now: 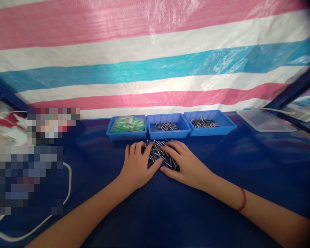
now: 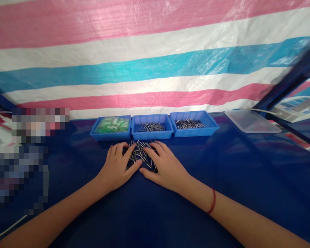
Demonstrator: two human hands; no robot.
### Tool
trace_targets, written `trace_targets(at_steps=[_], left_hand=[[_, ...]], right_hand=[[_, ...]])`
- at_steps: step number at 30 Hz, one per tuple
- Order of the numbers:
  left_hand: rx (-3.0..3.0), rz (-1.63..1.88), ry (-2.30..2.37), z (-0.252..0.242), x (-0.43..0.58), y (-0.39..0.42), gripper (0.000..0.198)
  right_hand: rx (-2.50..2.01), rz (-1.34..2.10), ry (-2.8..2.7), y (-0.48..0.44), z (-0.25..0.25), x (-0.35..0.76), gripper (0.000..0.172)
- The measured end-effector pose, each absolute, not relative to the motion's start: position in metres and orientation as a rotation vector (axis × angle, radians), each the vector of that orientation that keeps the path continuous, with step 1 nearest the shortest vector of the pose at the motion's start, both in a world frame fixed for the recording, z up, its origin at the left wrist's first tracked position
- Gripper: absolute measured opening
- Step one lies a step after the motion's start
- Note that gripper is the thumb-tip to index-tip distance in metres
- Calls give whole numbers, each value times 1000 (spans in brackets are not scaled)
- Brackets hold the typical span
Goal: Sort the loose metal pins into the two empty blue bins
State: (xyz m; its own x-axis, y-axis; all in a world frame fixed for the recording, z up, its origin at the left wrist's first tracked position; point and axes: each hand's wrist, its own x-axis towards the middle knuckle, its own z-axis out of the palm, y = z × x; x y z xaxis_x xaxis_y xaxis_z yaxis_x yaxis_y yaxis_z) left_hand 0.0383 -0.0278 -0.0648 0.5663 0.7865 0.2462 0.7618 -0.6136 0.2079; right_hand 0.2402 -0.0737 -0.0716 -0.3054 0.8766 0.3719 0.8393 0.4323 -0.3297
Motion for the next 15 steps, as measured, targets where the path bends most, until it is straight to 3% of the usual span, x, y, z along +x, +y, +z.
trace_targets(at_steps=[2, 7, 15], left_hand=[[2708, 547, 1284, -66, 40, -27, 54], [2659, 522, 1150, -67, 38, -25, 42], [2597, 633, 1108, -66, 39, -25, 42]], right_hand=[[-1438, 124, -2163, -74, -71, 241, 47], [-1483, 94, -2206, -74, -74, 241, 62], [-1473, 113, -2247, -76, -72, 241, 61]])
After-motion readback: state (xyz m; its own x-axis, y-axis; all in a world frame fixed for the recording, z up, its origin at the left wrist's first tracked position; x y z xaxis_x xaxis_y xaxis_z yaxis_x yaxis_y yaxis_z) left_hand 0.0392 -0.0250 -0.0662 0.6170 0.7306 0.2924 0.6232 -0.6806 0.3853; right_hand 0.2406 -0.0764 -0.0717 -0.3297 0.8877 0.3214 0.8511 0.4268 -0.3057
